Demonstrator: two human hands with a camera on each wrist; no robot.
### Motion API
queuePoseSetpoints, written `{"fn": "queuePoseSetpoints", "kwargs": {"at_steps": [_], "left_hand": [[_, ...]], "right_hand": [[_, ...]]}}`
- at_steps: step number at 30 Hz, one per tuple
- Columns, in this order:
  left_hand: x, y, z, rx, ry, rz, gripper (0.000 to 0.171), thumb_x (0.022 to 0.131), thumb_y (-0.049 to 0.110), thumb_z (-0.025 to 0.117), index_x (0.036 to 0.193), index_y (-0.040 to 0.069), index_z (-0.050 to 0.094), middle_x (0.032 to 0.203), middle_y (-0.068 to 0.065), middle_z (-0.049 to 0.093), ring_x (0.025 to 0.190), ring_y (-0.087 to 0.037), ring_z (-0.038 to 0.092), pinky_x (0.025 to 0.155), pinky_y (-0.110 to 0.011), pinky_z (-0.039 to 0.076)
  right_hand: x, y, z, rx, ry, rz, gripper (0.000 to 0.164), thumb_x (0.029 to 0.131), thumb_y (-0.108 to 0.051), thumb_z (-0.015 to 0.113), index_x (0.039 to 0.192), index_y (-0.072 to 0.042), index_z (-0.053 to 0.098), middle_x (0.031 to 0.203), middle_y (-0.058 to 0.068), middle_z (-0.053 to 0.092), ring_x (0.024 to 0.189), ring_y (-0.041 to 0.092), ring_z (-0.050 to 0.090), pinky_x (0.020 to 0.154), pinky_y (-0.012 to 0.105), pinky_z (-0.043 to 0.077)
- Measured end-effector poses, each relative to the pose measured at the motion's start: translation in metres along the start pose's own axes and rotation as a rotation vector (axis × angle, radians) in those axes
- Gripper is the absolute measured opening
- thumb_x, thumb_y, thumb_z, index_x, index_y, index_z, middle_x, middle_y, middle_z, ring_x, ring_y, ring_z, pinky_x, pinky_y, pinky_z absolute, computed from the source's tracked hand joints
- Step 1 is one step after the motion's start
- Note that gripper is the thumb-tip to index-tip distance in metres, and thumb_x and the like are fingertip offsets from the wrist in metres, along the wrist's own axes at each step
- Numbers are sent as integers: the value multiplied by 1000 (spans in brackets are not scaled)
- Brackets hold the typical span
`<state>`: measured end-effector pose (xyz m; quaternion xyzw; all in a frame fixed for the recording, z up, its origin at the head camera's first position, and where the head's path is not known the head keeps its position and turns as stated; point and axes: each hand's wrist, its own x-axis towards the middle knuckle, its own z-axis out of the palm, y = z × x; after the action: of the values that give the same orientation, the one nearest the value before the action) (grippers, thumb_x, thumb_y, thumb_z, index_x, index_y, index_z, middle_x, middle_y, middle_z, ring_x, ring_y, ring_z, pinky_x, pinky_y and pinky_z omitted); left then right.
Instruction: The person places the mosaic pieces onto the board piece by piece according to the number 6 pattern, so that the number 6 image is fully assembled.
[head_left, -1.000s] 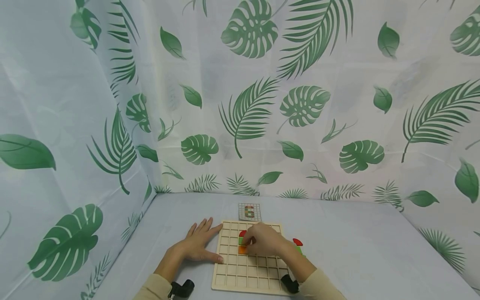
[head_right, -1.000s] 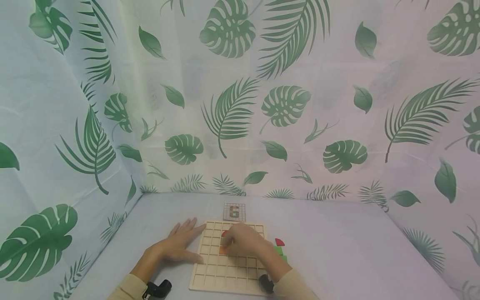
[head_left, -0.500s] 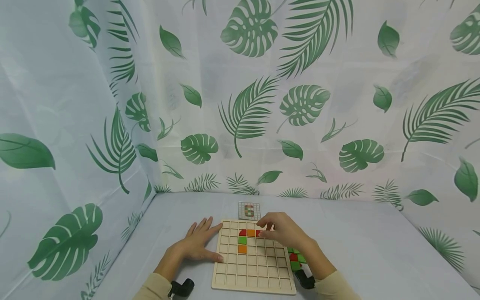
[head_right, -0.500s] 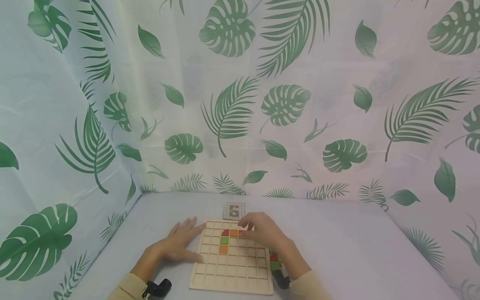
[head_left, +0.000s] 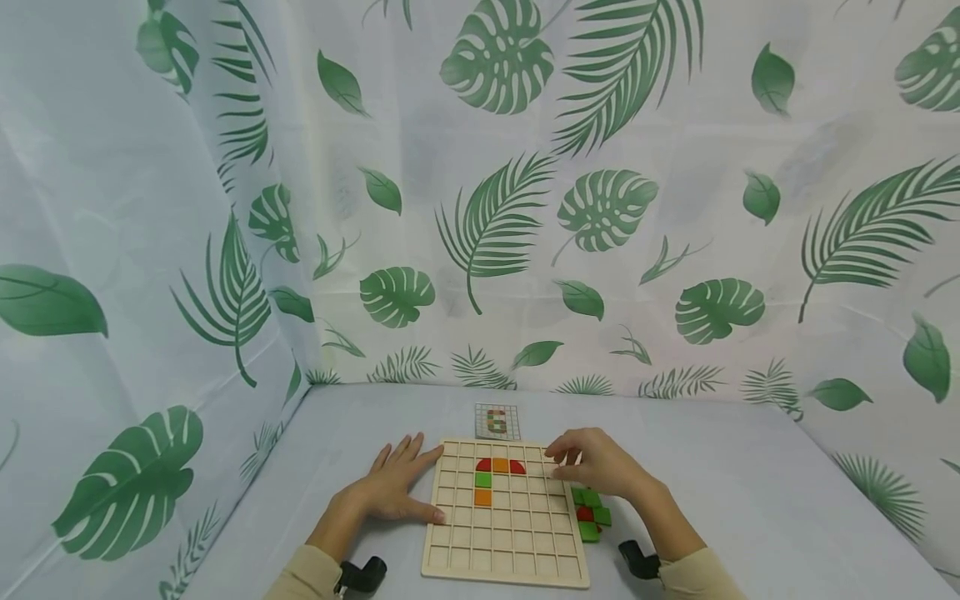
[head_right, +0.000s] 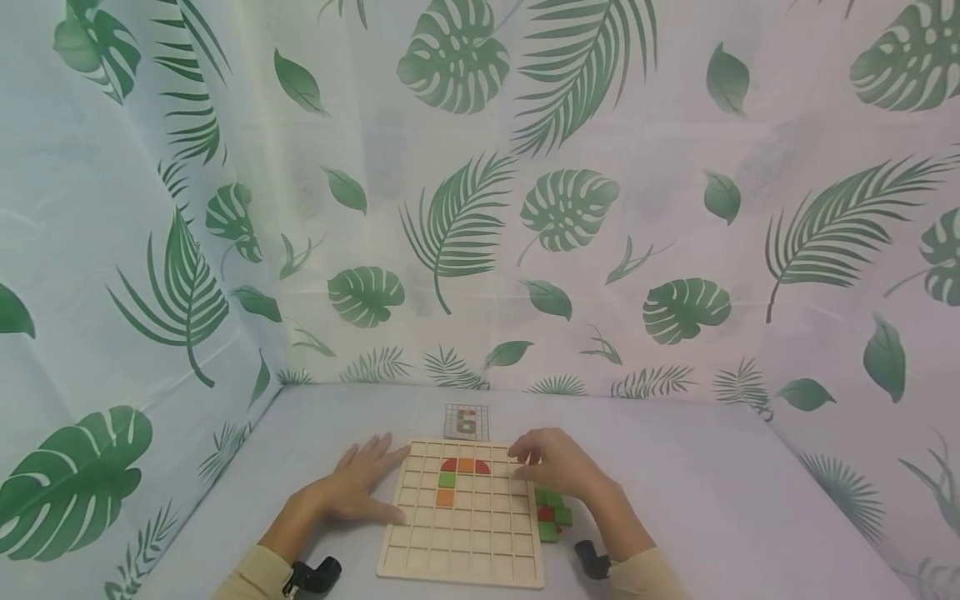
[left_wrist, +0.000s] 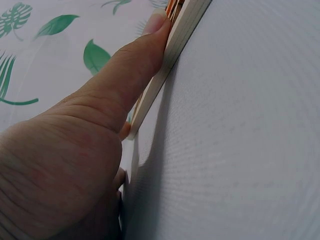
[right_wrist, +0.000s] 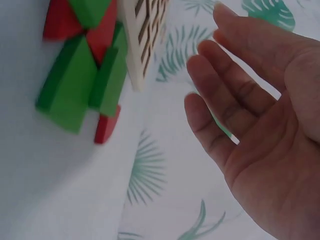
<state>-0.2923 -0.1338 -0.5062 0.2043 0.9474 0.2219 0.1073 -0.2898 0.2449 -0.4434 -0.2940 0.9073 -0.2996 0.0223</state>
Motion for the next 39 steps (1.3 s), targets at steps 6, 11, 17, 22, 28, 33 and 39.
{"fn": "queuePoseSetpoints", "kwargs": {"at_steps": [6, 11, 17, 22, 28, 33, 39], "left_hand": [[-1, 0, 0, -10, 4, 8, 114, 74, 76, 78, 165, 27, 31, 175, -18, 10, 163, -40, 4, 129, -65, 0], [-1, -1, 0, -14, 6, 14, 114, 74, 76, 78, 165, 27, 31, 175, -18, 10, 163, -40, 4, 129, -65, -1], [-1, -2, 1, -14, 1, 20, 115, 74, 77, 78, 165, 27, 30, 175, -18, 10, 163, -40, 4, 129, -65, -1], [-1, -2, 0, -7, 5, 16, 114, 74, 77, 78, 165, 26, 31, 175, -19, 10, 163, -40, 4, 129, -65, 0], [0, -2, 0, 1, 5, 17, 114, 74, 77, 77, 165, 27, 31, 175, -18, 10, 163, -40, 5, 129, -65, 1], [-1, -2, -1, -7, 2, 23, 114, 74, 77, 77, 165, 27, 31, 175, -18, 10, 163, -40, 4, 129, -65, 0], [-1, -1, -1, -13, 2, 21, 114, 74, 77, 77, 165, 27, 31, 175, -18, 10, 163, -40, 4, 129, -65, 0]], "right_hand": [[-8, 1, -8, 67, -99, 54, 21, 88, -11, 82, 108, -6, 79, 102, 8, 76, 86, 12, 64, 68, 24, 55], [-14, 3, -9, 87, -130, 86, 23, 87, -14, 84, 109, -9, 79, 103, 3, 76, 85, 12, 64, 69, 24, 54], [-24, 8, -7, 122, -194, 76, 27, 81, -16, 90, 106, -14, 80, 95, 0, 76, 80, 11, 64, 67, 24, 55], [-32, 12, -6, 132, -288, 69, 29, 73, -14, 94, 97, -17, 78, 87, -2, 73, 78, 13, 63, 67, 24, 52], [-31, 12, -1, 95, -342, 107, 30, 69, -11, 96, 86, -18, 73, 82, -4, 70, 72, 7, 60, 65, 23, 51], [-31, 8, 3, 60, -344, 137, 32, 66, -8, 96, 81, -17, 70, 78, -3, 68, 68, 5, 56, 61, 23, 50], [-34, 3, 5, -14, -323, 155, 30, 66, -6, 95, 77, -20, 71, 73, -7, 66, 65, 6, 57, 58, 24, 49]]}}
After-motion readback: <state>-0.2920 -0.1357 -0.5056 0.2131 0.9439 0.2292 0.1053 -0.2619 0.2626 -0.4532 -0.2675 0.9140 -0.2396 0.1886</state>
